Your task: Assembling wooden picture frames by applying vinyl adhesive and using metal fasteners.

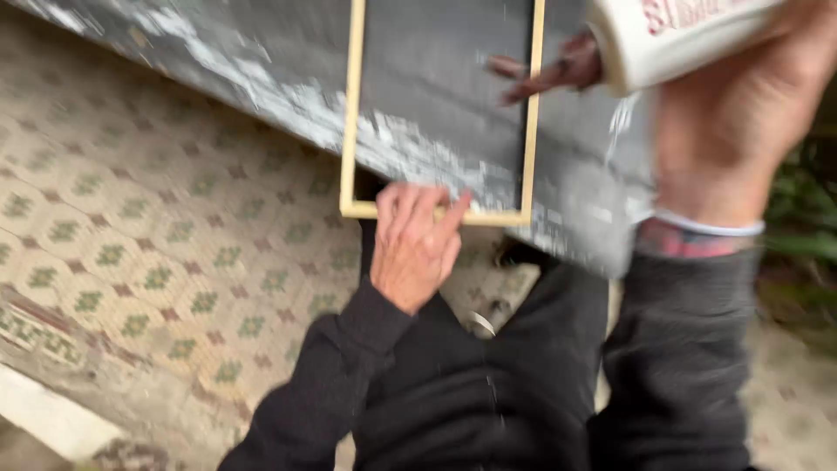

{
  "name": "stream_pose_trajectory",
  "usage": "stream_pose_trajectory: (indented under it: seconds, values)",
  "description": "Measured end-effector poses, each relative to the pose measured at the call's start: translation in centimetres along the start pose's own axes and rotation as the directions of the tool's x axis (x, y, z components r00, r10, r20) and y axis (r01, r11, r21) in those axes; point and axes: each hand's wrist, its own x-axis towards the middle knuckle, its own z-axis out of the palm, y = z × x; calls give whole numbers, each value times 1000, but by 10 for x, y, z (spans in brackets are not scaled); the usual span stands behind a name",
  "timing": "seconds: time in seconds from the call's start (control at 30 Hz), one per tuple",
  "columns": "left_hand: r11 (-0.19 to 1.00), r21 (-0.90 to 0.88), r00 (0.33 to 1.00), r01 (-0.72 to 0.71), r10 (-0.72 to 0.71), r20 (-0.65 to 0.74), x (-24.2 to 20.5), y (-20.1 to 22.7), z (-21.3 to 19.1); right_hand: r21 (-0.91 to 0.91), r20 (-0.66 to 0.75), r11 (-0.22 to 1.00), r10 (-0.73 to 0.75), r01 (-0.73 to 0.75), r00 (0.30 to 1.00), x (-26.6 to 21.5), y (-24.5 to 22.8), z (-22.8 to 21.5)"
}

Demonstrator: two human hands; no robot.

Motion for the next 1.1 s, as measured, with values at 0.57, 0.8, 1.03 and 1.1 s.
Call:
stream_pose_trajectory:
  seconds: [0.57,0.8,1.03,1.1]
  values:
    - [990,-133,971,45,-75,-228,-9,11,48,-841,153,528,24,118,988,-79,13,-49]
    - [983,-156,961,100,-136,-239,-8,15,51,-878,214,464,160,118,964,-88,5,-76]
    - [987,-154,957,55,-96,-275,-7,13,57,-922,229,361,216,140,949,-89,1,-73]
    - [986,-160,955,50,-94,-281,-9,13,56,-925,230,353,222,142,948,-89,2,-62]
